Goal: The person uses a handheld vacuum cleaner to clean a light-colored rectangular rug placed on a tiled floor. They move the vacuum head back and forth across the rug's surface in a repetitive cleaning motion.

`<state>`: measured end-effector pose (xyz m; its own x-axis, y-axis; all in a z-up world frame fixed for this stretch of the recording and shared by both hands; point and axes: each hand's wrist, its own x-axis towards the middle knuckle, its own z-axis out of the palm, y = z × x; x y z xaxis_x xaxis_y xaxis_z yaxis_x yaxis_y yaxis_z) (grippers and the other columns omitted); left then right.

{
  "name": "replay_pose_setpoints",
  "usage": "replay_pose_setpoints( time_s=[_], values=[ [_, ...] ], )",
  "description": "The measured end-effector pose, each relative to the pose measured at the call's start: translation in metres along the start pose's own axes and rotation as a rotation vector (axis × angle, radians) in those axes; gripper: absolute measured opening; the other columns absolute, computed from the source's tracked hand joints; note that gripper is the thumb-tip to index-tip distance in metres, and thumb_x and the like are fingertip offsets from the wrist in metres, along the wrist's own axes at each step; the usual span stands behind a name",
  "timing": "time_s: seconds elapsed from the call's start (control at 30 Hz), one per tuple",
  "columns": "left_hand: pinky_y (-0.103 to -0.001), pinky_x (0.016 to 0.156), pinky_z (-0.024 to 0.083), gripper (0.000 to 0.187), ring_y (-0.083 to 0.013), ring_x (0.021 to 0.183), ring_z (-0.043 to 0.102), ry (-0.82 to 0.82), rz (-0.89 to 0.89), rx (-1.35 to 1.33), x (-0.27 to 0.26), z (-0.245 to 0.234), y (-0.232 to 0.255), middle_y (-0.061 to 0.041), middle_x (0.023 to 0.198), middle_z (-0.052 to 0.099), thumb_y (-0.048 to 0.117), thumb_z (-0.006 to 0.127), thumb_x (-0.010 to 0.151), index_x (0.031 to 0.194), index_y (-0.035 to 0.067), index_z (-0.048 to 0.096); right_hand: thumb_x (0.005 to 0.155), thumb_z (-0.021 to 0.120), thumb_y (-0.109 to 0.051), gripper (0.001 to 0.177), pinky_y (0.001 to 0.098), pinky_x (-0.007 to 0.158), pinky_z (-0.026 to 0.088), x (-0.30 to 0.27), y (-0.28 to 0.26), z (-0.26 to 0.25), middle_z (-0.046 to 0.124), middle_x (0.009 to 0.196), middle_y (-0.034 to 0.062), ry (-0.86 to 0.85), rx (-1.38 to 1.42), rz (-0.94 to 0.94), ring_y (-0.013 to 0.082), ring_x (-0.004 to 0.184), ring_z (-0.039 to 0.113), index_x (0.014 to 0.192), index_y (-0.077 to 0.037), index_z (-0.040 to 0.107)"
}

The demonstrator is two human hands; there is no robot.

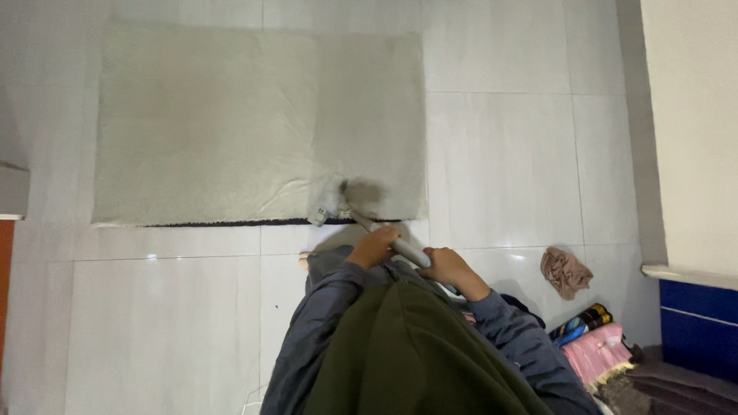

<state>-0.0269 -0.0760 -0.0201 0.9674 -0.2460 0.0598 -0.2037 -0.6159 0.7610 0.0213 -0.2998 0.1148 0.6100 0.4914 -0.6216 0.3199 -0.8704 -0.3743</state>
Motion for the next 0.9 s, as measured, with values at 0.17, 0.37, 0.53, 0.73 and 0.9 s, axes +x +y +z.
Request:
replay_pose_setpoints(
  time_s=[0.17,0.37,0.53,0.73,0.9],
  values=[
    [-0.045,0.088,0.057,0.031,-0.0337,0.104,0.069,-0.267,-0.124,0.119,0.025,-0.038,0.030,-0.012,0.114,0.069,0.027,0.074,0.091,0.117,0.014,0.065,0.074,0.079,-0.037,0.051,0.0467,0.079,0.057,-0.033,-0.023,-0.021,0.075,0.092,0.0213,0.110,0.112,0.013,0.0380,0.086,0.073,0.117,-0.010,0.071],
    [-0.047,0.090,0.055,0.030,-0.0332,0.107,0.068,-0.488,-0.223,0.176,0.055,-0.102,0.080,-0.008,0.118,0.072,0.029,0.073,0.088,0.116,0.017,0.071,0.072,0.079,-0.032,0.066,0.0450,0.079,0.058,-0.043,-0.031,-0.035,0.075,0.090,0.0231,0.224,0.202,0.049,0.0375,0.084,0.075,0.134,-0.012,0.065],
    [-0.047,0.091,0.054,0.033,-0.0334,0.115,0.065,-0.399,-0.111,0.295,0.062,-0.080,0.057,-0.009,0.123,0.069,0.020,0.075,0.085,0.117,0.014,0.069,0.077,0.078,-0.039,0.072,0.0448,0.075,0.059,-0.028,-0.013,0.005,0.075,0.087,0.0244,0.325,0.276,0.040,0.0383,0.080,0.075,0.141,-0.011,0.060],
    [-0.046,0.095,0.053,0.036,-0.0337,0.119,0.062,-0.279,-0.094,0.306,0.051,-0.033,0.000,-0.011,0.126,0.065,0.009,0.073,0.086,0.120,0.014,0.067,0.081,0.078,-0.050,0.077,0.0470,0.074,0.058,0.012,-0.012,0.049,0.073,0.091,0.0282,0.387,0.269,-0.001,0.0420,0.082,0.074,0.142,-0.009,0.056],
    [-0.047,0.090,0.053,0.037,-0.0375,0.111,0.063,-0.170,-0.067,0.139,0.040,-0.015,0.003,-0.013,0.121,0.066,0.008,0.074,0.081,0.117,0.013,0.067,0.083,0.076,-0.048,0.068,0.0476,0.075,0.057,-0.002,-0.002,0.046,0.074,0.094,0.0254,0.401,0.300,0.002,0.0419,0.086,0.073,0.138,-0.011,0.062]
  ],
)
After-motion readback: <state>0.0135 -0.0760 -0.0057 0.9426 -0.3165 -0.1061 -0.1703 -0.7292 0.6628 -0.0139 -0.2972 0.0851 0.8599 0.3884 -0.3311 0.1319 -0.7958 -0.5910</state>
